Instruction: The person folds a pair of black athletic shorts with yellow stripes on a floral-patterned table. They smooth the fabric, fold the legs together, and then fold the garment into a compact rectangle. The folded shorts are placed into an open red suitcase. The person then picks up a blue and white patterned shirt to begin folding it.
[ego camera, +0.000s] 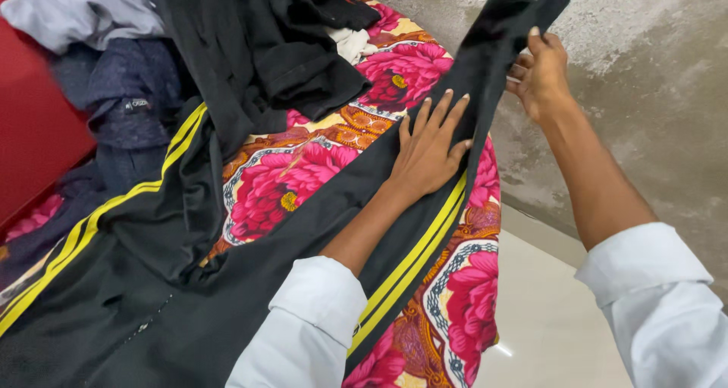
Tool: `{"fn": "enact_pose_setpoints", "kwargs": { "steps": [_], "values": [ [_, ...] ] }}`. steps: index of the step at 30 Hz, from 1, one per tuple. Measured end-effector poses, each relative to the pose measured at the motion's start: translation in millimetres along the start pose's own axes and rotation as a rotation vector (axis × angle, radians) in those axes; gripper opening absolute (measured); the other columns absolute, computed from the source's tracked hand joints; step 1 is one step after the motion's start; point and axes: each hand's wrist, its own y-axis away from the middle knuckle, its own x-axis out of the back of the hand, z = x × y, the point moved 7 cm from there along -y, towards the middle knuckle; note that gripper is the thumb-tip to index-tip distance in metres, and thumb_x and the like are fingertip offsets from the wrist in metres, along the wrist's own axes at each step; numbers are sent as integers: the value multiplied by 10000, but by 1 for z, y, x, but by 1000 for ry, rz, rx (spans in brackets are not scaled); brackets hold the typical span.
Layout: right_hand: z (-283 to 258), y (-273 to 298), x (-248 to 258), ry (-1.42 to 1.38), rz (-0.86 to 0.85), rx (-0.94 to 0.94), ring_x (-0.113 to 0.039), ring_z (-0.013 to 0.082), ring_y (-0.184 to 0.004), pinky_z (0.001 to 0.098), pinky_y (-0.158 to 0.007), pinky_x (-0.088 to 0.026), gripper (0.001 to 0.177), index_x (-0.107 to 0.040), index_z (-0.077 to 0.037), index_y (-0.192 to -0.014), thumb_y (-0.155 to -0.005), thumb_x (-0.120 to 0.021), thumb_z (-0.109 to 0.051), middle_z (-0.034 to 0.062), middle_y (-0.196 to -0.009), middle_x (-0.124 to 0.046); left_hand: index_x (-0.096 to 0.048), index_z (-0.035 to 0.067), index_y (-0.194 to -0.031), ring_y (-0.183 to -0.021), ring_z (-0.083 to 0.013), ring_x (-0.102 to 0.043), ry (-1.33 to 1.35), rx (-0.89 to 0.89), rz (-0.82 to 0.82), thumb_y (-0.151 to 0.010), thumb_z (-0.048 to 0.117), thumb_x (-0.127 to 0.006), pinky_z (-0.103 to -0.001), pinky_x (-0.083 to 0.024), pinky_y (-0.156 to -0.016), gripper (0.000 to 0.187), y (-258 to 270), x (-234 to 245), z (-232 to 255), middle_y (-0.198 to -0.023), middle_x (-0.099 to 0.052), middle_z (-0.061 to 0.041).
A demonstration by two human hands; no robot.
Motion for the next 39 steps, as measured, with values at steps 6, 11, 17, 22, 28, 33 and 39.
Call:
{"fn": "enact_pose_setpoints", "kwargs": {
  "steps": [6,11,17,22,28,33,39],
  "values": [
    [34,-2,41,342,293,-306,-693,319,-897,470,-725,-627,641,-354,-147,-1512,-1036,-476,-558,181,-1217,-544,-503,212,-1503,-1522,-417,-267,-99,2,-172,-948,583,-533,-728,-141,-1170,668,4,-28,-3,-1629,-370,-112],
    [-1,27,31,732,326,294,-662,309,-1082,405,-824,-570,507,-509,-83,-1395,-1001,-709,-332,211,-1341,-606,-501,185,-1508,-1521,-406,-269,-72,12,-151,-949,634,-507,-714,-124,-1179,717,5,-28,-5,-1621,-377,-140],
    [-29,86,-66,1054,-98,693,-664,323,-1157,424,-889,-529,352,-661,-37,-1285,-976,-754,-178,188,-1280,-682,-494,183,-1514,-1522,-398,-266,-87,54,-187,-955,678,-450,-695,-134,-1187,749,22,-10,-10,-1629,-362,-135],
    [-23,162,-166,1117,-484,884,-621,394,-1201,477,-1025,-488,306,-665,-26,-1266,-1002,-727,-168,200,-1262,-678,-495,166,-1502,-1511,-403,-273,-142,120,-215,-955,686,-434,-687,-162,-1170,757,66,35,-34,-1624,-359,-143],
    [14,269,-271,1065,-878,1067,-604,389,-1220,477,-1071,-464,297,-659,1,-1216,-966,-676,-158,193,-1253,-658,-493,138,-1512,-1477,-413,-350,-271,147,-115,-996,643,-445,-626,-216,-1186,723,171,127,-71,-1579,-412,-181],
    [37,346,-339,1028,-1108,1047,-614,375,-1179,458,-1009,-483,270,-671,4,-1154,-939,-679,-158,177,-1218,-666,-493,131,-1508,-1459,-379,-398,-476,137,-76,-1024,591,-489,-583,-236,-1238,668,274,207,-80,-1554,-453,-163],
    [51,418,-414,911,-1250,1123,-637,352,-1132,448,-983,-493,240,-684,13,-1108,-900,-638,-98,153,-1186,-690,-460,132,-1539,-1457,-390,-369,-568,260,51,-1023,534,-513,-578,-247,-1169,656,380,297,-94,-1603,-402,-158]
  ]
}}
